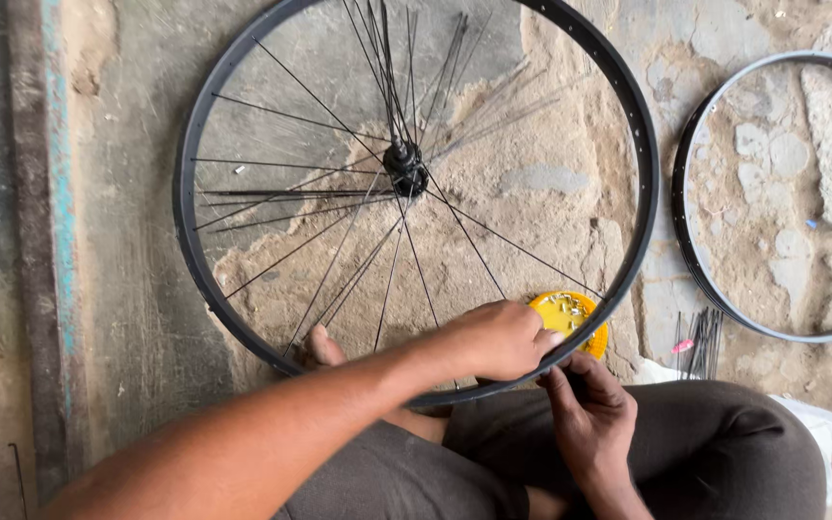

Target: The person threads spokes into a bicycle wheel hub and then inserts the spokes through the rim, securing them with nipples by hand.

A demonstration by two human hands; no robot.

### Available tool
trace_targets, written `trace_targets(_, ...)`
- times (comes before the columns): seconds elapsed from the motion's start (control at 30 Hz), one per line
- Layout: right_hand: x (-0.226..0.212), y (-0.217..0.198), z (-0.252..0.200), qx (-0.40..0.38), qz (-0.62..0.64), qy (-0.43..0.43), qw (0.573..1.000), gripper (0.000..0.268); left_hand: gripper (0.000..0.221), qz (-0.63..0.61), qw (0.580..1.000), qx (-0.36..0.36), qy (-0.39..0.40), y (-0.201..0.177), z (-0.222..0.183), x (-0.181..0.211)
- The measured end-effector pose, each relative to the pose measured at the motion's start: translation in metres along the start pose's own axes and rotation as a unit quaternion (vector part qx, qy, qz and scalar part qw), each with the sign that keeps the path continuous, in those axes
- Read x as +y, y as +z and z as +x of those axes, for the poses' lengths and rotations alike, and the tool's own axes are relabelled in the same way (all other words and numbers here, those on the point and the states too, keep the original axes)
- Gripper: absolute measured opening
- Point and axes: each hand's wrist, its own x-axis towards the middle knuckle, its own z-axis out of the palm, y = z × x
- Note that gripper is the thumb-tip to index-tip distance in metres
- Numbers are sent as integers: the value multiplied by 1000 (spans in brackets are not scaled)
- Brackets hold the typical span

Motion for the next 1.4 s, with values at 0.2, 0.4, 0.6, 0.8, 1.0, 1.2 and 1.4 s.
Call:
trace_targets(0.2, -2, -4, 1, 2, -26, 7, 1000, 16, 43, 4, 1000, -9, 5, 4, 9, -6)
trace_targets(0.4, 4, -5, 9, -1, -87, 50, 995, 11, 41, 11, 1000, 16, 16, 12, 11, -16)
trace_targets(0.6, -29, -16, 16, -55, -249, 100, 962, 17, 40, 19, 998, -14, -51, 11, 5, -15)
trace_targets(0.8, -83, -52, 75, -167, -506, -255, 807, 42, 32, 42, 996, -53, -57, 13, -3, -10)
trace_targets(1.0, -59, -35, 103, -346, -524, -433, 647, 37, 23, 119, 957, -213, -157, -7, -15, -10)
trace_targets(1.2, -28, -7, 55, -407, -545, -394, 617, 26, 16, 303, 932, 188, -60, -92, -2, -73)
trace_targets(1.4, -23, 10, 39, -405, -424, -462, 665, 24, 34, 74, 866, 492, 37, -158, -12, -101)
